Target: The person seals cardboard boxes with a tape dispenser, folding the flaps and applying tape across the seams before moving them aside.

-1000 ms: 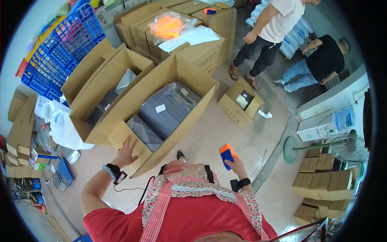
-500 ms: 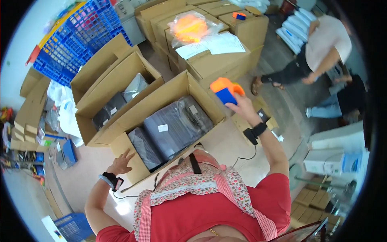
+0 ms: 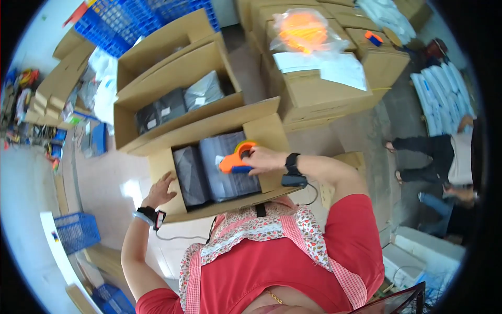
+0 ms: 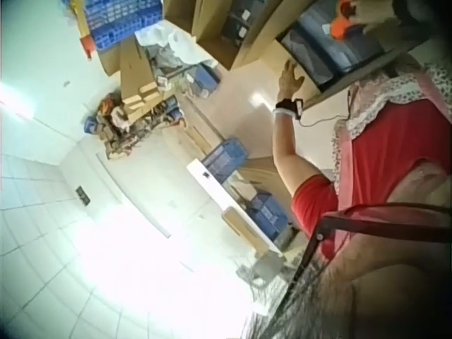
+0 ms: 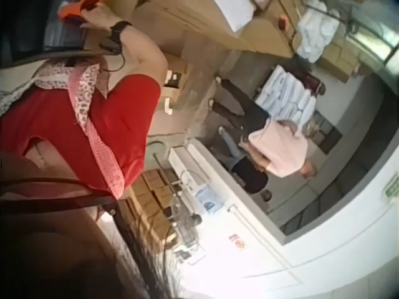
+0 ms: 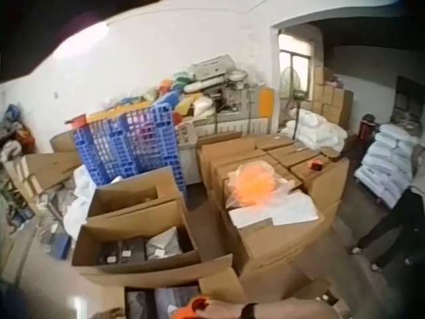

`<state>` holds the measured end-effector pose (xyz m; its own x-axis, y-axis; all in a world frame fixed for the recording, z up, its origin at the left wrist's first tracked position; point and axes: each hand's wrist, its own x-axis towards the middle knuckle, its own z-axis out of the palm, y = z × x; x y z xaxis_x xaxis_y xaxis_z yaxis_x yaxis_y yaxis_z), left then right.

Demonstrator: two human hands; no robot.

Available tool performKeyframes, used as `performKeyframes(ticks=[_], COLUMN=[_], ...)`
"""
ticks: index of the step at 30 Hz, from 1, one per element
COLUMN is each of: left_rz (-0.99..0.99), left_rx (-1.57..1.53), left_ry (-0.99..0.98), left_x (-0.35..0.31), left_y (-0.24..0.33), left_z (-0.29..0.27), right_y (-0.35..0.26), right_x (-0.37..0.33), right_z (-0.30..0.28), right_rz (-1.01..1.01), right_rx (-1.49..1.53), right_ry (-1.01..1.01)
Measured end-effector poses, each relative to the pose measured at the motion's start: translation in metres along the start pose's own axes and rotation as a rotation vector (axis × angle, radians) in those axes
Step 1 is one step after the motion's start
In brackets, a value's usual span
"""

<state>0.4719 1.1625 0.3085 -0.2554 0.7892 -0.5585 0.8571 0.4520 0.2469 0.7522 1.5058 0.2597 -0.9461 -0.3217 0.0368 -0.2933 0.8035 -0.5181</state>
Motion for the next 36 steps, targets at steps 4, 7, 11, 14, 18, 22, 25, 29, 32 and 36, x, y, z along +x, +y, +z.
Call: performKeyframes(ticks=[4,7,11,14,18,22,25,29,32,36], left_rz=[-0.064,-0.126,0.008,-0.069,0.067,0.008,-0.018,0.021,0.122,0.167], left_rx=[-0.094,-0.193,-0.28,-0.207,-0.153,-0.2,-0.245,-0.126,-0.055,0.011], left_ry=[0.151,0.144,0.115,0.089,0.078,0.052,0.317,0.39,0.476,0.823], left_x=[-0.028,-0.078,-0.11,-0.1,-0.063,-0.006,0.033,0.024,0.021,0.04], left_y=[0.03,0.06,0.064,0.054,0.022,-0.005,-0.017,-0.012,0.012,0.044], left_z=[-0.015,-0.035,-0.023,0.0,0.01,0.003,0.015,0.022,-0.008,-0.066], right_y=[0.014,0.016,0.018,-0.009,-0.061,-0.083,-0.031,0.011,0.014,0.019], right_x=[0.001,-0.002,-0.03,-0.053,-0.099,-0.114,-0.098,-0.067,-0.069,-0.076], right_z=[-0.028,-0.036,-0.052,-0.084,-0.074,-0.014,0.02,0.061,0.068,0.071], right_rz=[0.081,0.058,0.233,0.428,0.807,1.082,1.408,1.414,1.483,1.511], right_rx=[0.091,0.041,0.058,0.108,0.16,-0.038,-0.351,-0.393,-0.348,-0.339], right_ry=[-0.294,-0.146,-0.092,0.073,0.272,0.811,0.937,0.854,0.867,0.815])
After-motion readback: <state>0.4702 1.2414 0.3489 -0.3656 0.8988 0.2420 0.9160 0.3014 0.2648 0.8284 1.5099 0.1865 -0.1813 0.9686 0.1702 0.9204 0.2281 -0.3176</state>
